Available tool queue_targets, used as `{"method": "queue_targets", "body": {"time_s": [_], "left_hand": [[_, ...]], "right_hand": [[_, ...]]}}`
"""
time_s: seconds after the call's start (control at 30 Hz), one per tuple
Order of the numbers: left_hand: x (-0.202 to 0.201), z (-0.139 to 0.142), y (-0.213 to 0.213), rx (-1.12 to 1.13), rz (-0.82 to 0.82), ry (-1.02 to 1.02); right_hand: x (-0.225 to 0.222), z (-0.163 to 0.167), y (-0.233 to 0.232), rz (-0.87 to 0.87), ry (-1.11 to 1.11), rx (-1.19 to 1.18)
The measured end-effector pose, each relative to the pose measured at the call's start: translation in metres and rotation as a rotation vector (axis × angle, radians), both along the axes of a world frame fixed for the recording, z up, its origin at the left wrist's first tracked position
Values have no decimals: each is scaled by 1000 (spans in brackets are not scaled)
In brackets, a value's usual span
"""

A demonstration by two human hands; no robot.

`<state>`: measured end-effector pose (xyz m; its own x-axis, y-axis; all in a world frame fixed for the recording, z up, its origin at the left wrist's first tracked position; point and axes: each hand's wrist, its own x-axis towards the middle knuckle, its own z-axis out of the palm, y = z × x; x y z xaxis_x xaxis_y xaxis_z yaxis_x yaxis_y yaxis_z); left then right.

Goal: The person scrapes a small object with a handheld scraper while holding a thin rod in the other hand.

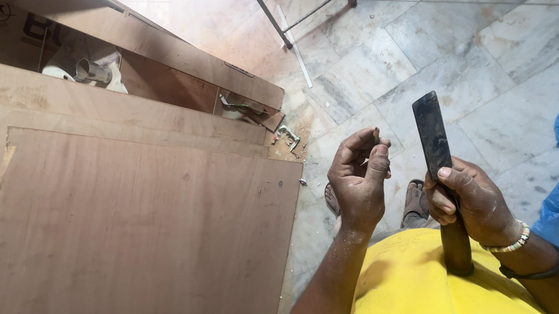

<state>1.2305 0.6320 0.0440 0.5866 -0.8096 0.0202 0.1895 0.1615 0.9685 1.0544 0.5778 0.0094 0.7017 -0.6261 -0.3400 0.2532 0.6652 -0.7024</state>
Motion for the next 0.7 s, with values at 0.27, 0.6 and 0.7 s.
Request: {"method": "queue_targets", "body": {"time_s": [0.27,0.6,0.7], "left_hand": [[6,-8,3,-63,-141,337],[5,-4,4,-79,-172,391],[6,-4,5,-84,-165,409]], "right_hand": [[2,-5,0,-23,11,27],[4,-2,-1,-13,42,48],[6,-2,-1,-12,41,51]]}}
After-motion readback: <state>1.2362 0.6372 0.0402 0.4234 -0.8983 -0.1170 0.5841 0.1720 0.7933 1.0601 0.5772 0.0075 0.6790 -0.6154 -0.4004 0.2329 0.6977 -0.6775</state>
